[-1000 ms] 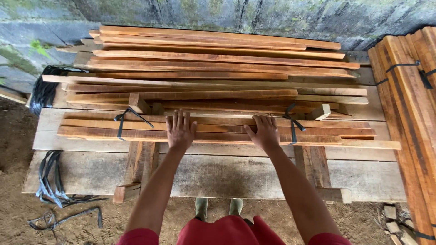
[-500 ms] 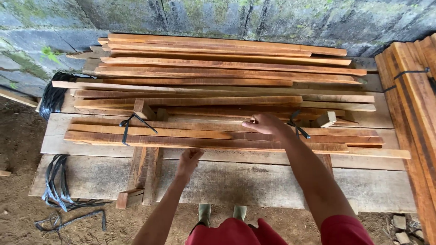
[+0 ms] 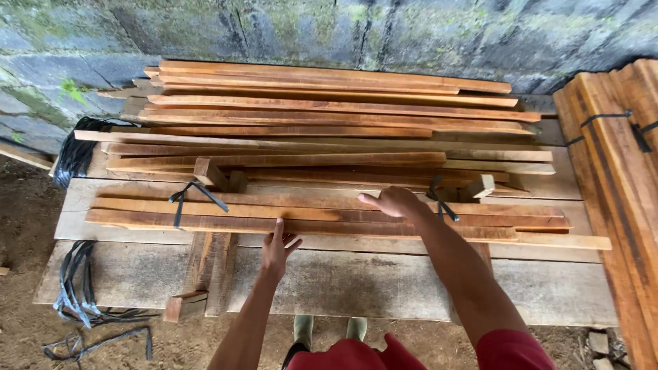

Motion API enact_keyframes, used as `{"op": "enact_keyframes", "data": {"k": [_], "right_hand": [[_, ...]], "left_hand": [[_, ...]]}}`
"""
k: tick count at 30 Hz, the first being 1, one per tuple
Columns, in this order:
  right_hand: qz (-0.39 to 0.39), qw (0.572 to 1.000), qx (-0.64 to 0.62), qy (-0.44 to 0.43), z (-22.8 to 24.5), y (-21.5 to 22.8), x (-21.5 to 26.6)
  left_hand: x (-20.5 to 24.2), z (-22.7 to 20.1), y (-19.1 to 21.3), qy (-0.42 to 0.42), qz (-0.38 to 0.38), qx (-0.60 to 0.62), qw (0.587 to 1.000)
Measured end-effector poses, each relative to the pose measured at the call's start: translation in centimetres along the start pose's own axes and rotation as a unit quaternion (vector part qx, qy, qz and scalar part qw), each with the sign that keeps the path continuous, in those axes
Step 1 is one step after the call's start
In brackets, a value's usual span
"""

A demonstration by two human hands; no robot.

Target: The recorder is bundling wooden strips using plastic straps and organizing them in a workshop area.

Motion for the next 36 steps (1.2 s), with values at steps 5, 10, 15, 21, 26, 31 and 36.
{"op": "enact_keyframes", "data": {"k": [5,10,15,21,26,31,36], "right_hand": [[-0.061,0.998,0.006,0.007,1.7,3.4,5.4],[-0.101,0.994,0.005,0.052,2.4,6.7,10.9],[-0.182,0.974,0.108,0.087,4.3,11.1,17.4],[-0.120,0.982,0.133,-0.059,2.4,11.7,23.1],[-0.120,0.981,0.079,-0.126,5.7,14.3,30.9],[-0.121,0.976,0.064,-0.167,3.5,12.4,32.0],[-0.128,0.969,0.027,-0.207,1.6,10.3,34.3]], "left_hand": [[2.5,-1.4,-1.0,-0.047,-0.003,0.006,0.999],[8.3,-5.4,-5.1,-0.104,-0.019,0.025,0.994],[10.8,-7.4,-7.6,-0.171,-0.045,0.028,0.984],[13.0,-9.1,-10.2,-0.214,-0.017,0.021,0.976],[12.7,-10.0,-13.0,-0.204,0.031,0.013,0.978],[13.7,-10.3,-15.0,-0.206,0.087,-0.009,0.975],[14.7,-8.6,-16.7,-0.169,0.102,-0.029,0.980]]}}
Point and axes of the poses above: each hand's wrist, its own x-axis away from the middle knuckle, its own y-axis out of the back of the hand, z = x × y, the point moved 10 cm from there along -x, towards the middle knuckle
